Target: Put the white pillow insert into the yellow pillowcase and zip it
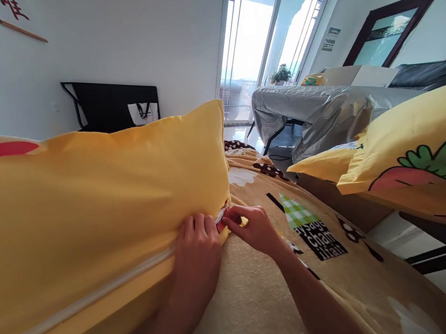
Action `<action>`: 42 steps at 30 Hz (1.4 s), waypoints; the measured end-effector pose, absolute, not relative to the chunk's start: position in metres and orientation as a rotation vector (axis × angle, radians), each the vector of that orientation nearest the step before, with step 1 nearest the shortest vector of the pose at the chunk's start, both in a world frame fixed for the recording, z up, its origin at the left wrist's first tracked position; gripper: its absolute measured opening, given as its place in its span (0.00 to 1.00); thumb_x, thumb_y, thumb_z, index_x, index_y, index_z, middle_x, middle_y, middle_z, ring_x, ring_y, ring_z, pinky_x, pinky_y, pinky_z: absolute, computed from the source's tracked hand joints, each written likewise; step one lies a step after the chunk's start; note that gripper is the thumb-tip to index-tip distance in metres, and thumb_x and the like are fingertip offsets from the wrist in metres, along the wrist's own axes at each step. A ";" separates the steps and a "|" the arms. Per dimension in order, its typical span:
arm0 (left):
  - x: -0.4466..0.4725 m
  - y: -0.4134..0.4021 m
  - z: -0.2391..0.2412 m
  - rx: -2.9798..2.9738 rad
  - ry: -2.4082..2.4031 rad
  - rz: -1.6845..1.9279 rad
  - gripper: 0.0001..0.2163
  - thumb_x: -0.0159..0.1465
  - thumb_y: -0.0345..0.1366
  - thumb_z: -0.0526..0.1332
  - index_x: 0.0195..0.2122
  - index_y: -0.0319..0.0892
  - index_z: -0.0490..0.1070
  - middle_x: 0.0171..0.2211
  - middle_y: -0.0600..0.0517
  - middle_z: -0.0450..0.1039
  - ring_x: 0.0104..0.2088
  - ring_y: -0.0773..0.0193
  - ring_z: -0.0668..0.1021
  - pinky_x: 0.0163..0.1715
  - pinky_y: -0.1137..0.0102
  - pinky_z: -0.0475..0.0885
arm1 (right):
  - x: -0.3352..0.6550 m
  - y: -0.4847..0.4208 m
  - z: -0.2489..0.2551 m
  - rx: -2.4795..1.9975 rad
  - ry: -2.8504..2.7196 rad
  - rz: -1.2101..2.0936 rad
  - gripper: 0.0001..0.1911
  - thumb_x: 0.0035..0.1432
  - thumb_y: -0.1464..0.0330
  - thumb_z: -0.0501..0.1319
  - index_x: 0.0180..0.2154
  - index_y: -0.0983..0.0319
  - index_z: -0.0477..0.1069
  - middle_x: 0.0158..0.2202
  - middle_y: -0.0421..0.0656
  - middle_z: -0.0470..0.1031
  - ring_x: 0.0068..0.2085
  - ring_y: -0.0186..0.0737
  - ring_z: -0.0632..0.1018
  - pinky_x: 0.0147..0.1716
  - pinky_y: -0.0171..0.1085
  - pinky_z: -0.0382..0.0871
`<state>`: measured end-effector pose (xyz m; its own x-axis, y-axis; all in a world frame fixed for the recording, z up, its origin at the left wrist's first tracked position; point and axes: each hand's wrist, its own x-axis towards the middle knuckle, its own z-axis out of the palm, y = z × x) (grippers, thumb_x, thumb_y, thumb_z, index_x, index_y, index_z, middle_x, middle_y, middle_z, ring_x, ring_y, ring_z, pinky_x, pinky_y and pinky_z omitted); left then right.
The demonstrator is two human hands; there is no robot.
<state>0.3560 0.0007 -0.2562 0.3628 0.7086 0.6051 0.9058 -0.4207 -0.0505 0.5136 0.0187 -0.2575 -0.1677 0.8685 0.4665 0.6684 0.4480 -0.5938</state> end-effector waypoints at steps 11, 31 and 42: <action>0.361 -0.011 -0.254 -2.291 -1.382 -0.672 0.09 0.65 0.27 0.52 0.29 0.37 0.67 0.27 0.47 0.67 0.30 0.56 0.70 0.30 0.64 0.66 | 0.510 0.013 -0.255 -1.479 -1.837 0.264 0.08 0.51 0.69 0.60 0.22 0.61 0.72 0.19 0.36 0.72 0.21 0.29 0.68 0.26 0.30 0.60; 0.369 -0.020 -0.260 -2.281 -1.342 -0.678 0.09 0.58 0.21 0.51 0.29 0.37 0.68 0.26 0.48 0.66 0.29 0.56 0.71 0.28 0.64 0.68 | 0.505 0.017 -0.258 -1.768 -1.742 0.051 0.07 0.46 0.69 0.59 0.19 0.61 0.64 0.18 0.37 0.68 0.21 0.31 0.64 0.24 0.33 0.52; 0.365 -0.018 -0.255 -2.452 -1.451 -0.548 0.08 0.63 0.25 0.51 0.33 0.36 0.69 0.30 0.47 0.67 0.33 0.54 0.72 0.32 0.60 0.71 | 0.510 0.009 -0.249 -1.866 -1.740 0.053 0.09 0.47 0.66 0.59 0.19 0.61 0.66 0.19 0.38 0.70 0.22 0.32 0.65 0.25 0.33 0.49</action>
<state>0.3647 -0.0183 -0.2549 0.4367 0.7882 0.4336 0.8781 -0.4783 -0.0149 0.5098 0.0093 -0.2492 0.1482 0.9245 0.3513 0.9012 0.0201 -0.4330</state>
